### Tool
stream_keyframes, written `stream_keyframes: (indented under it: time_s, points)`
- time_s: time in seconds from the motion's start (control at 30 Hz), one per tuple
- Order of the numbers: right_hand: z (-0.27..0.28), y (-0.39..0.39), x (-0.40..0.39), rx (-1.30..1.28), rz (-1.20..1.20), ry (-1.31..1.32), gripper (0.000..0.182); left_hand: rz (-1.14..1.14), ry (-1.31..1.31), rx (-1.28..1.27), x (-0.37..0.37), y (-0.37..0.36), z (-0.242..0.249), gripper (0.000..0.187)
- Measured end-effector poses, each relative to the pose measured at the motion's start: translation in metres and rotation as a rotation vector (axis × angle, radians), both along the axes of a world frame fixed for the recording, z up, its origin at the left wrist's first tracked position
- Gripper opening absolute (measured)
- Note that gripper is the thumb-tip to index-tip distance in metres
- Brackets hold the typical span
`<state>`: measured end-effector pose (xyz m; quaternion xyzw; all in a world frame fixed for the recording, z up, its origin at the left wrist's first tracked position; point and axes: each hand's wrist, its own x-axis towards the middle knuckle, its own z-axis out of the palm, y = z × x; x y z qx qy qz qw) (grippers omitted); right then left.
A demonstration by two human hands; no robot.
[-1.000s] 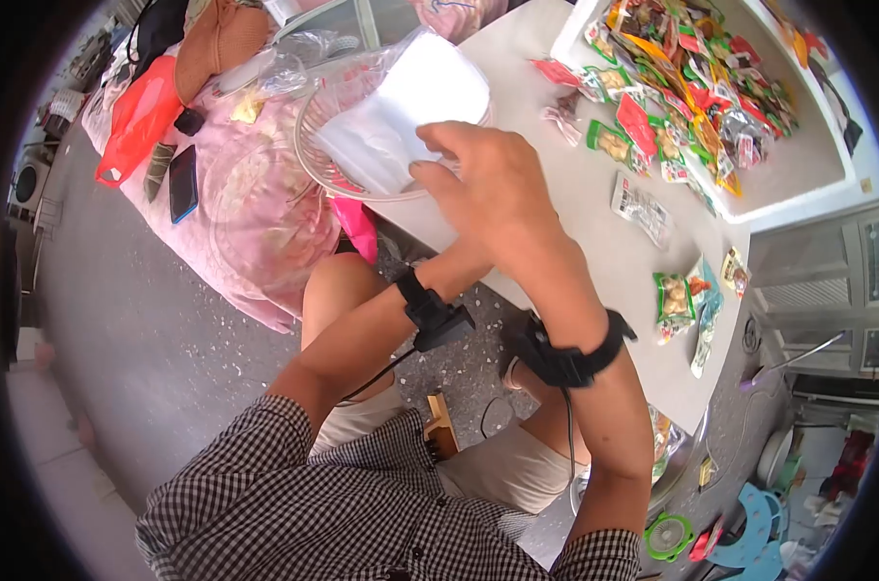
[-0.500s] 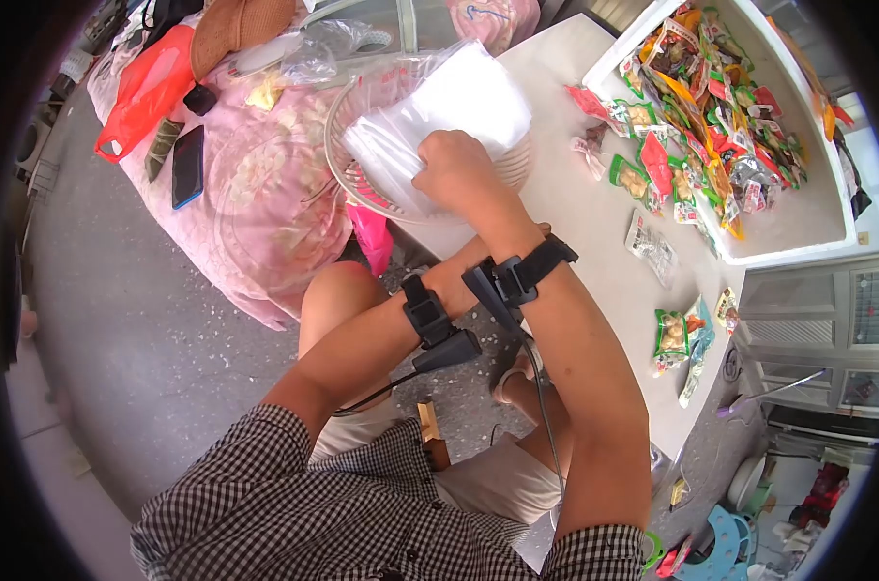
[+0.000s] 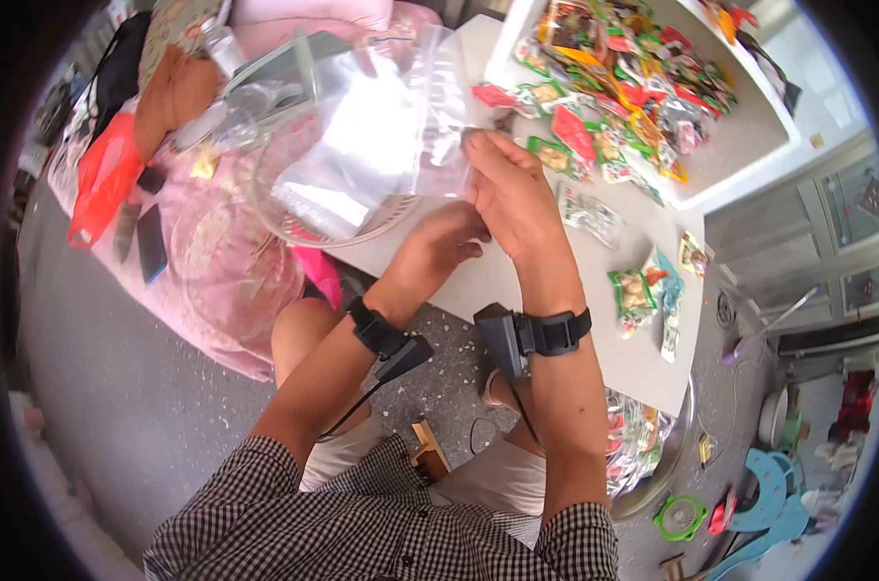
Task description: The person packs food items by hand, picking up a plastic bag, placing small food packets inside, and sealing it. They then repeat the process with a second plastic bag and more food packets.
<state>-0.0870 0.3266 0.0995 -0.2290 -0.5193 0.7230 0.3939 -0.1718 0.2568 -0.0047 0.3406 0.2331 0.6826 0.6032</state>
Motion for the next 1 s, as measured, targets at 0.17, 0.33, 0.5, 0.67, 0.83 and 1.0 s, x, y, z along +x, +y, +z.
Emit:
stream_keyframes:
  time_s: [0.17, 0.33, 0.5, 0.67, 0.83, 1.0]
  points:
    - [-0.036, 0.002, 0.084, -0.280, -0.104, 0.274, 0.040, -0.061, -0.522, -0.030, 0.003, -0.005, 0.040, 0.082]
    - [-0.065, 0.005, 0.117, -0.317, -0.175, 0.281, 0.021, 0.020, -0.055, 0.056, 0.007, 0.010, 0.032, 0.069]
    - [-0.096, 0.008, 0.134, -0.302, -0.199, 0.199, 0.038, 0.145, 0.219, -0.123, 0.011, 0.023, 0.015, 0.026]
    - [-0.093, 0.009, 0.141, -0.258, -0.375, -0.106, 0.021, 0.290, 0.359, -0.137, 0.018, 0.028, 0.015, 0.008]
    - [-0.083, -0.003, 0.137, 0.359, -0.941, -0.465, 0.019, 0.379, 0.457, -0.081, 0.028, 0.031, 0.021, 0.006]
    - [-0.059, -0.031, 0.119, 0.192, -0.653, -0.279, 0.017, 0.385, 0.668, -0.054, 0.043, 0.026, 0.026, 0.012]
